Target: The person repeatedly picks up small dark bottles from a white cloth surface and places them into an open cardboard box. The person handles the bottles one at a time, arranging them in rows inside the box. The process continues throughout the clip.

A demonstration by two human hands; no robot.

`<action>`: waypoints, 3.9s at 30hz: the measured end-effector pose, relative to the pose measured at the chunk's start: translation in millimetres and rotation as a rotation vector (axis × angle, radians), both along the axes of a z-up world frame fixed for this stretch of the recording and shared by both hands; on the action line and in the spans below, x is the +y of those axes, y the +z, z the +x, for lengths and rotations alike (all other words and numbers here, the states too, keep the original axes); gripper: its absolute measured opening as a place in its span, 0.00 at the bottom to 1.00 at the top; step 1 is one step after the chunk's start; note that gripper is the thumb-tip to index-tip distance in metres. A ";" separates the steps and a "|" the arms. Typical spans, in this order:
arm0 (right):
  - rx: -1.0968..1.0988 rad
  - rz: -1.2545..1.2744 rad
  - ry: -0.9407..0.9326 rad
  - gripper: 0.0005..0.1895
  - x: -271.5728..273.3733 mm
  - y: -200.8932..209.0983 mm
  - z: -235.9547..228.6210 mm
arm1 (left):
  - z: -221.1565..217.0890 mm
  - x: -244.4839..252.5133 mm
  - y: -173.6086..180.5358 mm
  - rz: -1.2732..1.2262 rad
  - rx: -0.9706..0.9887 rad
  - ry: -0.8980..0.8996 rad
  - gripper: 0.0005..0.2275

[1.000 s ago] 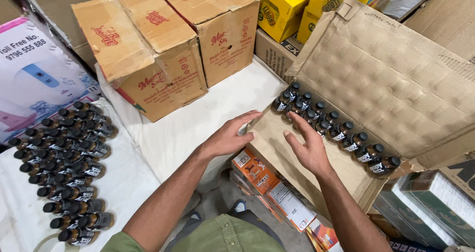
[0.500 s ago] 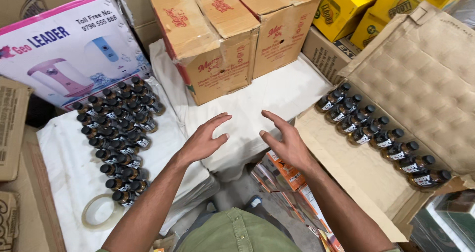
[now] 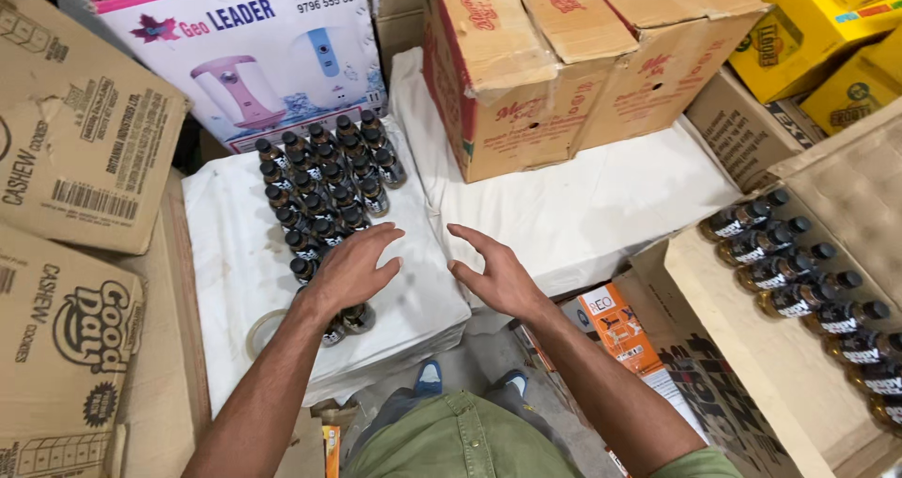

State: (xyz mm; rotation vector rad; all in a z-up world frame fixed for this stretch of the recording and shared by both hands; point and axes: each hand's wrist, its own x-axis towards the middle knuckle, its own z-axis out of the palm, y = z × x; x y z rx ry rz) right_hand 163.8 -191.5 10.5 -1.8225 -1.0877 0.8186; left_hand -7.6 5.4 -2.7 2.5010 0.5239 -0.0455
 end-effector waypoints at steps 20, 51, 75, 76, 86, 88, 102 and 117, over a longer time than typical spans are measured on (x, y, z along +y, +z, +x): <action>0.087 -0.052 0.227 0.31 77.8 -63.9 -99.9 | -87.8 23.1 1.8 -0.043 0.215 -0.014 0.12; 0.259 0.089 -0.371 0.21 -3.1 7.7 -30.2 | 24.1 -33.3 26.5 -0.587 -0.252 -0.174 0.27; -0.250 0.322 -0.974 0.24 -293.1 37.9 135.9 | 288.5 -295.5 34.1 -0.760 -0.409 -0.565 0.27; -0.251 0.319 -0.980 0.24 -303.0 40.5 140.7 | 297.9 -307.1 30.5 -0.763 -0.407 -0.570 0.27; -0.116 0.065 -1.070 0.24 -385.4 34.3 191.5 | 362.6 -416.6 -20.5 -1.176 -0.033 -0.301 0.22; -0.141 -0.015 -1.039 0.23 -396.3 27.0 197.1 | 359.7 -428.5 -14.2 -1.279 0.088 -0.209 0.21; -0.306 -0.376 -0.981 0.21 -408.5 -32.8 226.0 | 360.6 -457.3 33.9 -1.575 0.248 0.049 0.36; -0.417 -0.188 -0.980 0.20 -414.3 -56.8 225.9 | 366.6 -459.5 19.5 -1.551 0.216 -0.062 0.37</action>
